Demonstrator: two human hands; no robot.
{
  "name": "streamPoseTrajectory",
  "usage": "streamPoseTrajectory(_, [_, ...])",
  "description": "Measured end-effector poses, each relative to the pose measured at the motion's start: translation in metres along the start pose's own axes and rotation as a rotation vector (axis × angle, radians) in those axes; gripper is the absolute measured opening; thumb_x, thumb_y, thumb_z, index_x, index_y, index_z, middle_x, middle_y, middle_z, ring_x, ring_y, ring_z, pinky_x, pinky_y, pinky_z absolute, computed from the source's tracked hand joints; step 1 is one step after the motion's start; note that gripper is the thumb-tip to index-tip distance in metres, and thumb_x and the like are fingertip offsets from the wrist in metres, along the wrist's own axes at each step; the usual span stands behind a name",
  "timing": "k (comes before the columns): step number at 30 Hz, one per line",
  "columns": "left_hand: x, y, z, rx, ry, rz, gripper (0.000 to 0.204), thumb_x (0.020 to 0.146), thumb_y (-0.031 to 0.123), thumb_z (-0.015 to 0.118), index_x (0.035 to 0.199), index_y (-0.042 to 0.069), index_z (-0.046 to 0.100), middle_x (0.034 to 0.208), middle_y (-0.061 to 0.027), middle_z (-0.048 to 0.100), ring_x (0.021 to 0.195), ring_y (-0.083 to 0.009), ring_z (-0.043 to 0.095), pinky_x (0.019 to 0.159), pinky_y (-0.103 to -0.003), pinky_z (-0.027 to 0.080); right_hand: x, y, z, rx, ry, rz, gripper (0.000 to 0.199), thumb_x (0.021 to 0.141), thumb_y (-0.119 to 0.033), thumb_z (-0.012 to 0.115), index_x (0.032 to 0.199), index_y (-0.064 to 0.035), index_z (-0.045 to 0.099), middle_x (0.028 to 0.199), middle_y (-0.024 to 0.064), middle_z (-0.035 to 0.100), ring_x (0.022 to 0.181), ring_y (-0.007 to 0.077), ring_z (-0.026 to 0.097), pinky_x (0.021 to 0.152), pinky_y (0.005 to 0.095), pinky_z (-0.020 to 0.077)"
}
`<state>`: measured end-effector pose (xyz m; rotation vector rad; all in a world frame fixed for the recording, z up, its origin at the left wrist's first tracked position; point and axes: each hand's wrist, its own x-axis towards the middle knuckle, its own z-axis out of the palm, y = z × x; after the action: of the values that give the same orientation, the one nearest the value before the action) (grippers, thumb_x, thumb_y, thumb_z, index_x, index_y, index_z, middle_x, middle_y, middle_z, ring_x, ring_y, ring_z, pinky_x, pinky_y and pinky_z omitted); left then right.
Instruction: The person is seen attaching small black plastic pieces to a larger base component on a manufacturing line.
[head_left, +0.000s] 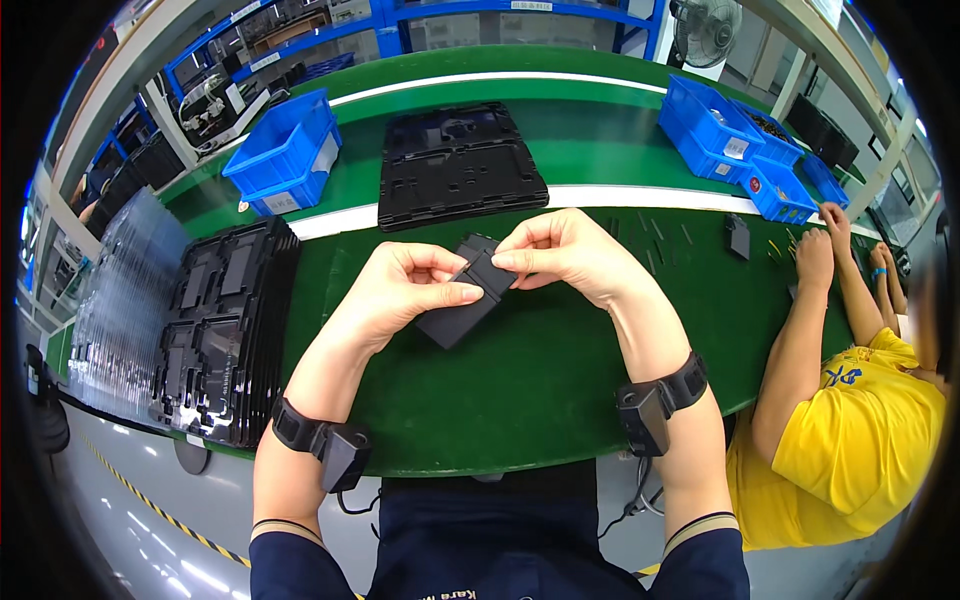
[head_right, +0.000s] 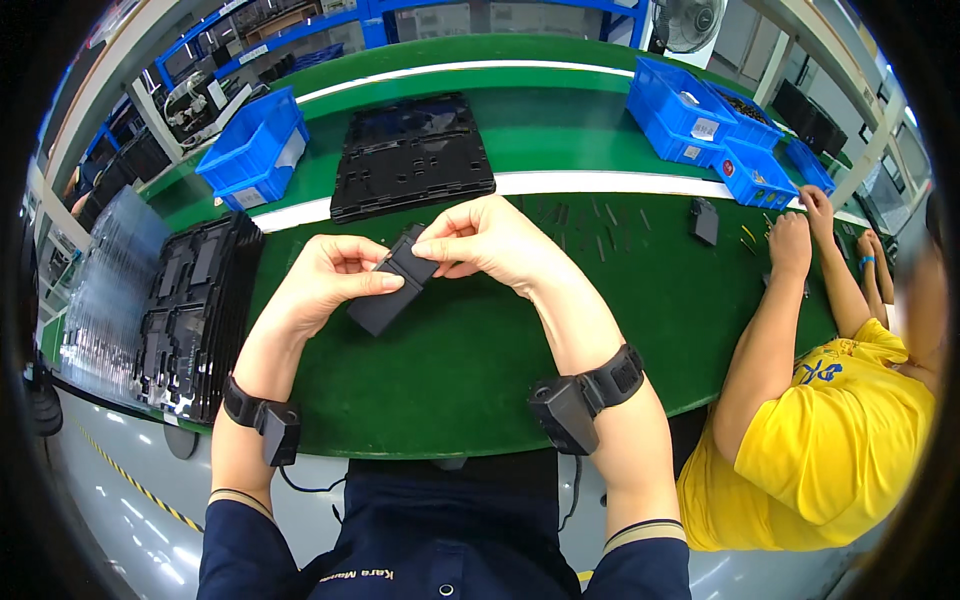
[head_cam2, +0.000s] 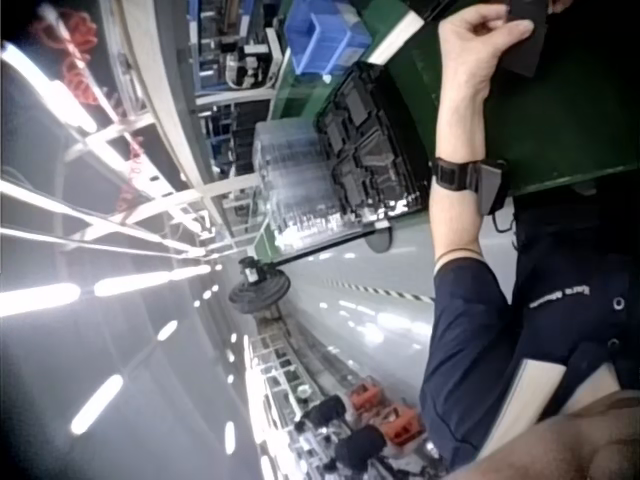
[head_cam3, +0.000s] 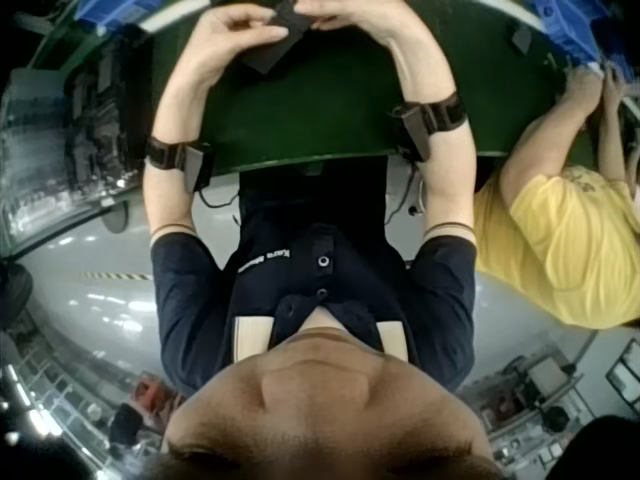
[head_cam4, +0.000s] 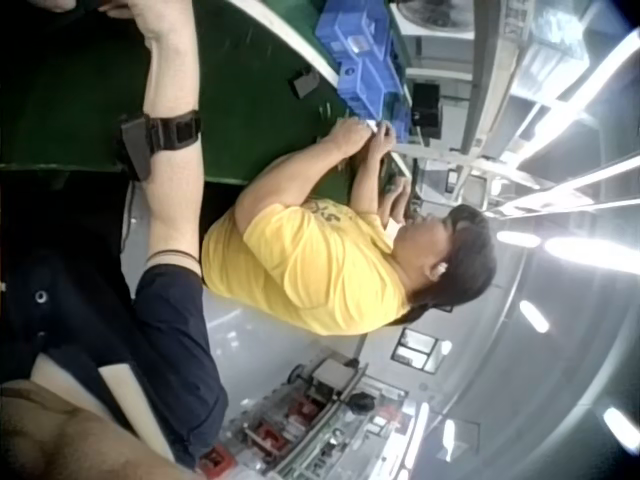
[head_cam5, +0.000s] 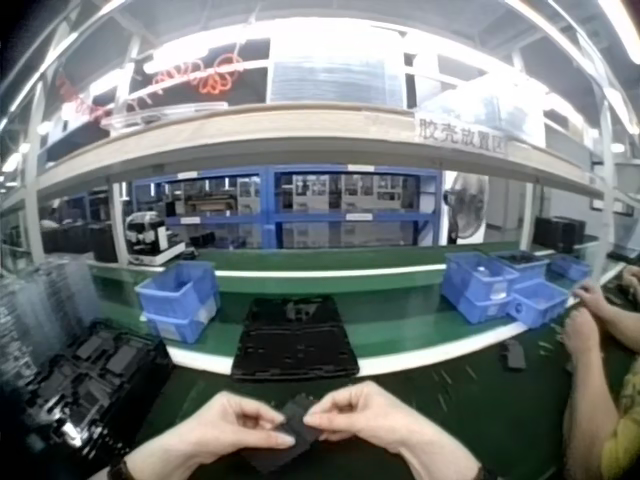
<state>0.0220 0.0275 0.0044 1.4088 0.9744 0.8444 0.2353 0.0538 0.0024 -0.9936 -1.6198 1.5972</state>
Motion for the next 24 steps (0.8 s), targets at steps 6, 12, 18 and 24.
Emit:
streamPoseTrajectory(6, [-0.001, 0.003, -0.008, 0.02, -0.019, -0.029, 0.025, 0.067, 0.005, 0.074, 0.089, -0.002, 0.064, 0.077, -0.0065, 0.065, 0.067, -0.0085, 0.06, 0.066, -0.02, 0.048, 0.003, 0.004, 0.007, -0.036, -0.025, -0.067, 0.016, 0.077, -0.016, 0.068, 0.087, -0.0046, 0.065, 0.08, 0.0023, 0.064, 0.073, 0.0084, 0.06, 0.067, 0.0221, 0.0497])
streamPoseTrajectory(12, [-0.002, 0.006, -0.01, 0.119, -0.054, -0.009, 0.025, 0.067, 0.006, 0.074, 0.089, -0.001, 0.065, 0.076, -0.0056, 0.065, 0.066, -0.0073, 0.059, 0.065, -0.019, 0.047, -0.002, -0.002, 0.009, -0.048, -0.116, 0.007, 0.016, 0.077, -0.013, 0.066, 0.092, -0.0063, 0.065, 0.084, 0.0038, 0.065, 0.075, 0.0096, 0.061, 0.065, 0.0221, 0.0496])
streamPoseTrajectory(18, [0.0, 0.01, 0.005, 0.922, 0.388, 0.784, 0.049, 0.057, 0.019, 0.079, 0.102, 0.009, 0.061, 0.107, -0.0084, 0.05, 0.095, -0.0213, 0.054, 0.072, -0.03, 0.049, 0.003, 0.007, 0.01, 0.085, 0.14, -0.067, 0.028, 0.076, -0.011, 0.068, 0.101, -0.0066, 0.056, 0.08, 0.0025, 0.064, 0.074, 0.0092, 0.061, 0.064, 0.0217, 0.0506])
streamPoseTrajectory(24, [0.001, 0.0, 0.004, 1.089, 0.309, 0.746, 0.051, 0.057, 0.016, 0.079, 0.103, 0.004, 0.061, 0.103, -0.0087, 0.06, 0.092, -0.0247, 0.06, 0.08, -0.031, 0.049, 0.0, 0.0, 0.011, 0.108, 0.202, -0.152, 0.032, 0.077, -0.008, 0.067, 0.104, -0.0092, 0.05, 0.077, 0.0018, 0.064, 0.072, 0.0078, 0.06, 0.063, 0.0199, 0.0502])
